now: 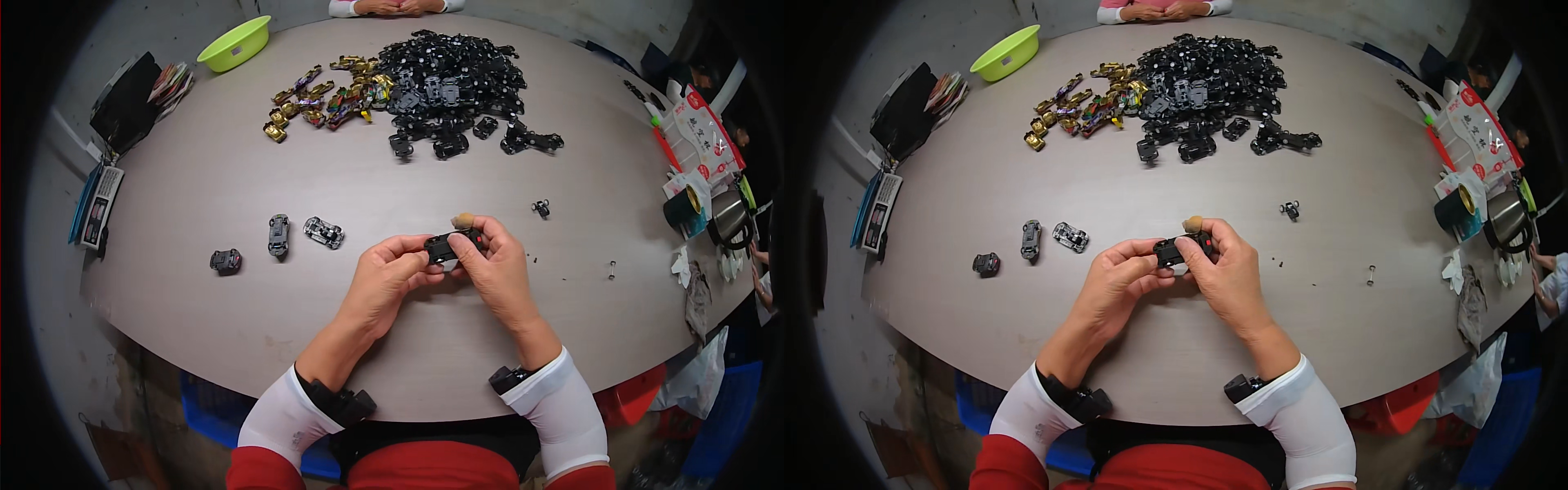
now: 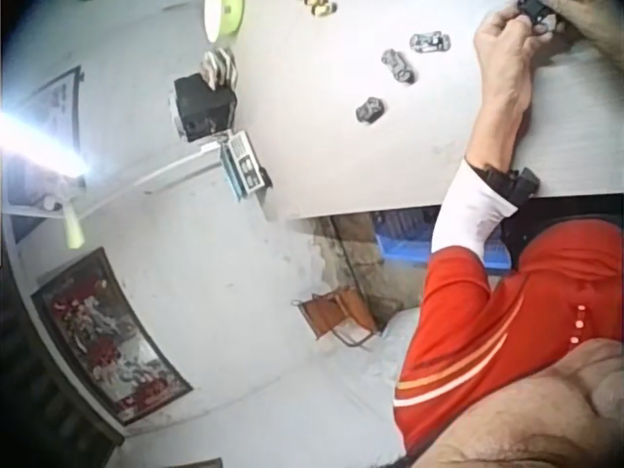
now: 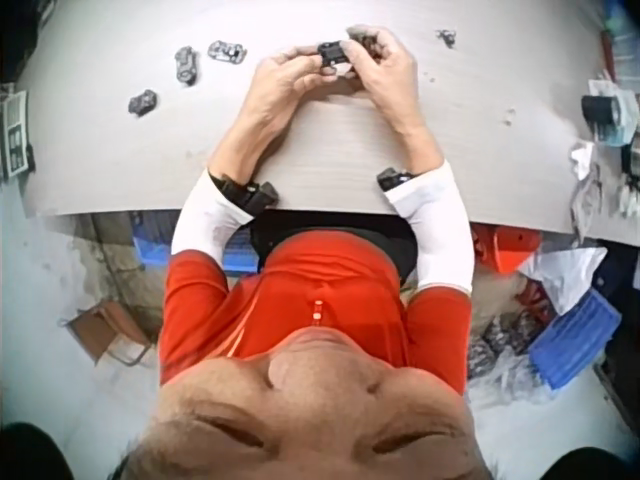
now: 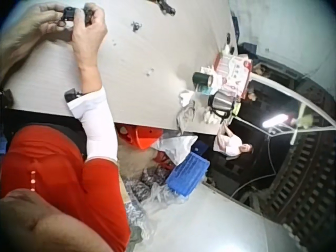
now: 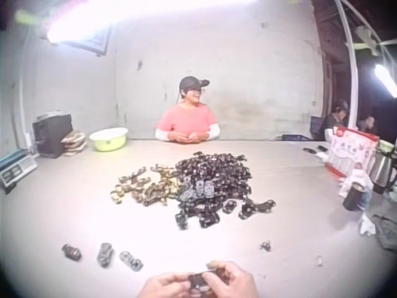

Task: The person assembles small toy cars by hand at a table. They pick up a black chassis and a colorful body, fit them together, and place the completed unit on the table. The process is repeated with multiple car parts from piles on the table.

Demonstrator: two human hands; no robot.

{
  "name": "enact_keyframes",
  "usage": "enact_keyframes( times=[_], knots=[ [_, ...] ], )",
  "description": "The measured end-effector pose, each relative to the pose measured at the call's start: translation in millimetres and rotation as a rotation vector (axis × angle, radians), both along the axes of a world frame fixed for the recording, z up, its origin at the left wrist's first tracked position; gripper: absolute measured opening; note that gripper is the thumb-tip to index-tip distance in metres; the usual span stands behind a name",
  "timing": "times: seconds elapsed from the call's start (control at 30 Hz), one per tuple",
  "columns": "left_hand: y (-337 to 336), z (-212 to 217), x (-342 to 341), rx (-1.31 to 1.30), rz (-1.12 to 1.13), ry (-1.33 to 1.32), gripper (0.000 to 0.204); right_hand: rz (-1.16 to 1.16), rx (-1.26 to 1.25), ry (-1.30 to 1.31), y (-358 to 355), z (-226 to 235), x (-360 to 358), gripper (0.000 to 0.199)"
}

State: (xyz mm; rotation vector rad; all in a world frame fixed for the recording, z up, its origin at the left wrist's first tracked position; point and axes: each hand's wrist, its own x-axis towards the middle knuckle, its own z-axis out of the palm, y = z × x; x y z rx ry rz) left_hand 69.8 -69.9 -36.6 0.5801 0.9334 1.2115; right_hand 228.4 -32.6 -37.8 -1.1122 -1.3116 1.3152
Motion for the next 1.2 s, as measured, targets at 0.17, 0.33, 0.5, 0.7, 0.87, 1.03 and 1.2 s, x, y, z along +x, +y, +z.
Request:
enact_keyframes(
  times=[0.17, 0.33, 0.5, 0.7, 0.87, 1.03, 1.2],
  knots=[
    [2, -3, 0, 0.001, 0.009, 0.076, 0.027, 0.01, 0.083, -0.072, 0, 0, 2, 0.025],
    [1, -6, 0, 0.01, 0.028, 0.104, 0.027, -0.021, 0.232, -0.218, -2, 0, 2, 0.024],
    [-3, -3, -2, 0.015, 0.032, 0.124, 0.026, 0.007, 0.202, -0.172, -4, 2, 1, 0.023],
    [-3, -1, 0, 0.024, 0.039, 0.123, 0.026, 0.034, 0.16, -0.105, -3, 0, 2, 0.023],
    [-2, 2, 1, 0.004, 0.031, 0.095, 0.026, 0.017, 0.187, -0.135, 0, -7, 4, 0.024],
    [-2, 2, 4, 0.014, 0.045, 0.093, 0.026, 0.008, 0.205, -0.15, -2, 0, 4, 0.023],
    [-4, 2, 5, 0.032, 0.069, 0.117, 0.024, 0.003, 0.245, -0.192, -5, 5, 4, 0.023]
  ],
)
